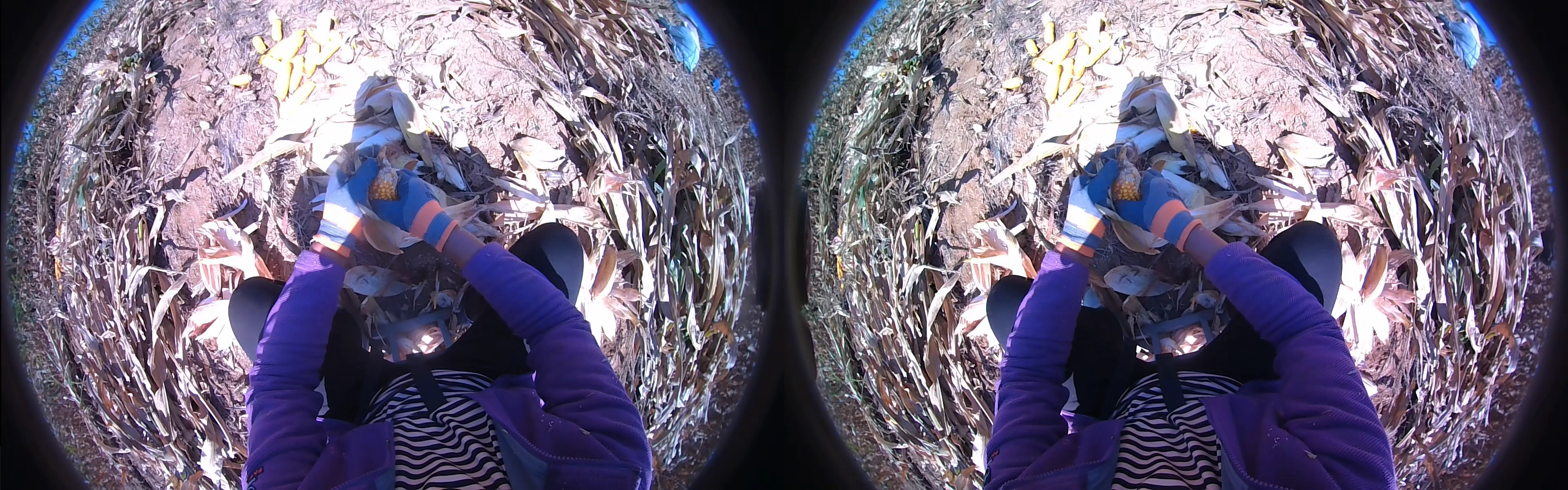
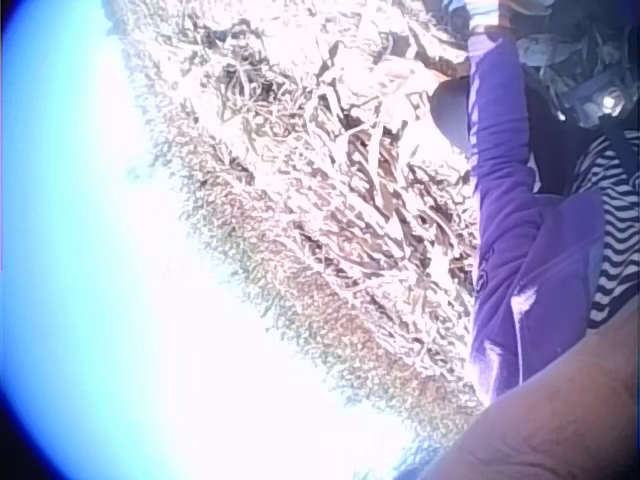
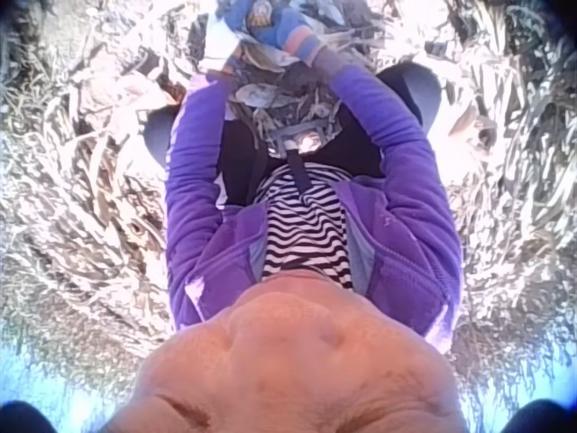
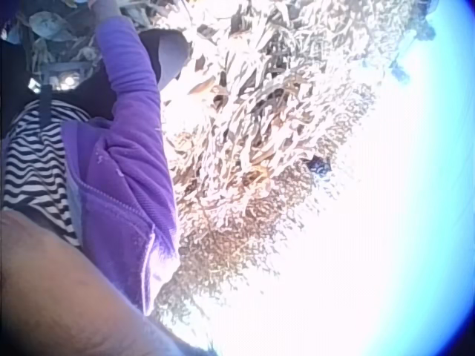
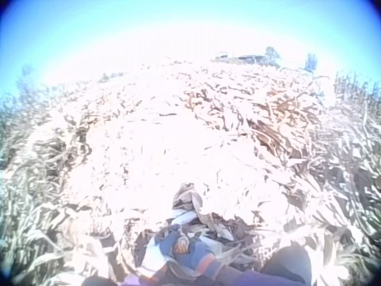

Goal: The person sits on the ground in a cornfield and repeatedly shucks corn cobs by hand, removing husks and silk. Shucked cobs are placed on the ground nearby while husks accumulate around the person.

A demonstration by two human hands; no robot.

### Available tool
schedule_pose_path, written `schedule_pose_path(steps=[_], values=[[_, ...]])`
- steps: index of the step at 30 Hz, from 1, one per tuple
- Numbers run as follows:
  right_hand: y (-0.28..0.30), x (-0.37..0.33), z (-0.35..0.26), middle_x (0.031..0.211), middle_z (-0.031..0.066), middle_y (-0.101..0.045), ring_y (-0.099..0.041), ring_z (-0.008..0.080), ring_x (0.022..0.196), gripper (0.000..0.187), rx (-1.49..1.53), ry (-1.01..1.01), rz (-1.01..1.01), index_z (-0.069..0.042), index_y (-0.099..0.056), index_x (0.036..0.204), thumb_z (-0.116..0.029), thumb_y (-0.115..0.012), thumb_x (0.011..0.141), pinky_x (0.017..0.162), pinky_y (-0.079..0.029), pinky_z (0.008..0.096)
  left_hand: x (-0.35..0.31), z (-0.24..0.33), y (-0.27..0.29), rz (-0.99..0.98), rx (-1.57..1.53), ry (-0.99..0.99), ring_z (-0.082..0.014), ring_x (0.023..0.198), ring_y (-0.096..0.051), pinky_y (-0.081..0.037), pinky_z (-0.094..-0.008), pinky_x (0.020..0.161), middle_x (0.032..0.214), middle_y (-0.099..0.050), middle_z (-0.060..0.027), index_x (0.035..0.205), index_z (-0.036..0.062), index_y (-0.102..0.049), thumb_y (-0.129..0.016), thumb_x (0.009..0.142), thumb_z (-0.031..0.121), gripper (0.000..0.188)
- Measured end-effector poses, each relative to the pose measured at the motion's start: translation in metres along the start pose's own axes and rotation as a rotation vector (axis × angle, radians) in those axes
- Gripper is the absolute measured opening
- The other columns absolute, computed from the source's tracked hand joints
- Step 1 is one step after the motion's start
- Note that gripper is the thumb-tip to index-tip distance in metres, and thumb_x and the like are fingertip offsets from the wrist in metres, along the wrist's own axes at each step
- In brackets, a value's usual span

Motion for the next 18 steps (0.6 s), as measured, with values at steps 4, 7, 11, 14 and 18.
schedule_pose_path(steps=[4,7,11,14,18], values=[[-0.032,-0.012,-0.022,0.102,0.0077,-0.062,-0.059,0.021,0.092,0.024,-0.016,-0.047,-0.041,-0.005,-0.056,0.106,-0.021,-0.045,0.091,0.086,-0.048,0.0292,-0.01,0.012,0.02,0.041,0.135,0.001,-0.0167,0.088,-0.06,-0.052,-0.0264,0.075,0.102,-0.06,-0.0094,0.11,-0.0003,-0.053,-0.055,0.086,-0.002,0.024],[-0.057,-0.032,-0.075,0.102,0.0066,-0.063,-0.06,0.0191,0.092,0.024,-0.224,-0.035,-0.114,-0.005,-0.056,0.106,-0.019,-0.052,0.087,0.084,-0.048,0.0279,-0.019,0.022,0.037,0.064,0.159,-0.012,-0.0166,0.087,-0.06,-0.052,-0.0264,0.074,0.103,-0.06,-0.0099,0.112,-0.001,-0.052,-0.055,0.087,0.0,0.026],[-0.029,-0.036,-0.093,0.101,0.0058,-0.064,-0.061,0.017,0.092,0.025,-0.39,-0.041,-0.124,-0.007,-0.056,0.106,-0.017,-0.058,0.084,0.083,-0.048,0.0264,-0.016,0.015,0.008,0.018,0.102,0.032,-0.0161,0.087,-0.06,-0.052,-0.0262,0.073,0.104,-0.06,-0.0092,0.115,-0.0025,-0.051,-0.056,0.087,0.002,0.029],[-0.045,-0.041,-0.112,0.1,0.0054,-0.065,-0.061,0.0172,0.093,0.024,-0.487,-0.068,-0.168,-0.008,-0.056,0.107,-0.017,-0.056,0.085,0.083,-0.048,0.0264,-0.017,0.016,0.026,0.066,0.113,0.071,-0.0156,0.087,-0.06,-0.052,-0.026,0.074,0.104,-0.06,-0.009,0.116,-0.0034,-0.051,-0.056,0.087,0.002,0.03],[-0.048,-0.036,-0.099,0.102,0.0052,-0.064,-0.061,0.0177,0.094,0.026,-0.394,-0.061,-0.2,-0.007,-0.056,0.108,-0.018,-0.056,0.084,0.084,-0.047,0.0268,-0.018,0.019,0.026,0.112,0.206,0.101,-0.0147,0.089,-0.059,-0.051,-0.0252,0.075,0.104,-0.06,-0.009,0.117,-0.0034,-0.051,-0.056,0.087,0.003,0.03]])
Point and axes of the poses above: each hand's wrist, its own x-axis towards the middle knuckle, its own y-axis out of the back of the hand, z = x × y, the point moved 5 cm from there along x, towards the middle knuckle
